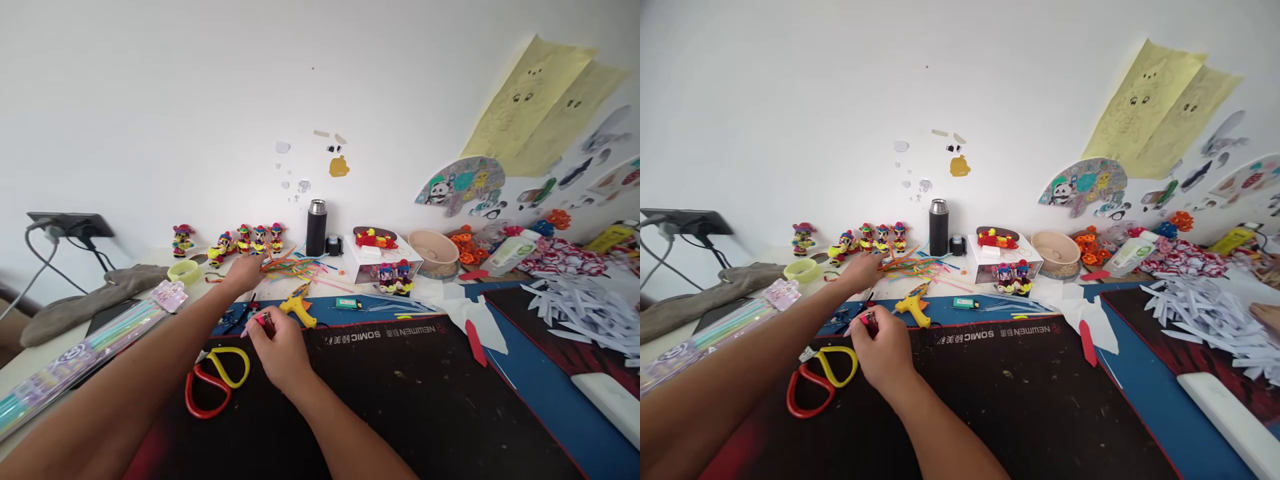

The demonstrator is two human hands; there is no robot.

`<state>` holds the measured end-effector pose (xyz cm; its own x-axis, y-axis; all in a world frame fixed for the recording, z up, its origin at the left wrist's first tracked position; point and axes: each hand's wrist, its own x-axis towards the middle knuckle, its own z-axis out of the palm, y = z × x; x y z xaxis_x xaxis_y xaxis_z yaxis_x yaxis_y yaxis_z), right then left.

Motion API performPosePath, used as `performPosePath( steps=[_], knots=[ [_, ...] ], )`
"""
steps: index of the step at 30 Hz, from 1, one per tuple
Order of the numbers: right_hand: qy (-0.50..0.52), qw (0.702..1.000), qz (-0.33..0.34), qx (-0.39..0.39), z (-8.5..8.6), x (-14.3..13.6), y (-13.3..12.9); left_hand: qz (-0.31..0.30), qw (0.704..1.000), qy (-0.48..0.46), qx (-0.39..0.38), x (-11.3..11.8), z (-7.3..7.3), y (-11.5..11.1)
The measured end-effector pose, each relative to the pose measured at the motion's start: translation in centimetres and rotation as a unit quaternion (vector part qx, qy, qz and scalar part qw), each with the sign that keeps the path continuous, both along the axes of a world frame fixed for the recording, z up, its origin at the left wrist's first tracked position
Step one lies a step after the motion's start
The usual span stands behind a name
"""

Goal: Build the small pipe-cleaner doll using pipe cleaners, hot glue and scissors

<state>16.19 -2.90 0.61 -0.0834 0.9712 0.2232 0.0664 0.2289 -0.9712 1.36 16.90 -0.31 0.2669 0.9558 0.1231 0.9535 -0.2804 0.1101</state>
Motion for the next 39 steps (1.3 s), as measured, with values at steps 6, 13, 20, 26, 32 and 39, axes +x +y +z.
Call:
performPosePath(
  steps=[6, 13, 20, 26, 32, 39],
  knots=[
    [-0.04, 0.999, 0.004, -0.007, 0.4, -0.2, -0.5, -0.012, 0.997, -0.011, 0.071, -1.7, 3.8, 1.2],
    [-0.047, 0.999, 0.013, -0.003, 0.6, 0.1, -0.5, -0.019, 0.994, -0.06, 0.087, -1.5, 4.2, 0.2],
    [-0.052, 0.998, 0.004, 0.016, 0.2, 0.2, -0.2, -0.054, 0.992, -0.113, 0.024, -2.3, 1.1, -3.9],
    [-0.034, 0.999, 0.008, 0.012, 0.4, 0.5, -0.1, -0.041, 0.977, -0.209, -0.015, -3.9, 1.4, -9.6],
    [-0.01, 1.0, -0.006, -0.003, 0.6, 1.2, 0.5, -0.042, 0.884, -0.43, -0.181, -3.0, 3.1, -15.3],
    [-0.018, 0.999, -0.016, -0.022, 0.1, 1.8, 1.1, -0.052, 0.802, -0.544, -0.243, -2.1, 2.8, -17.0]
  ],
)
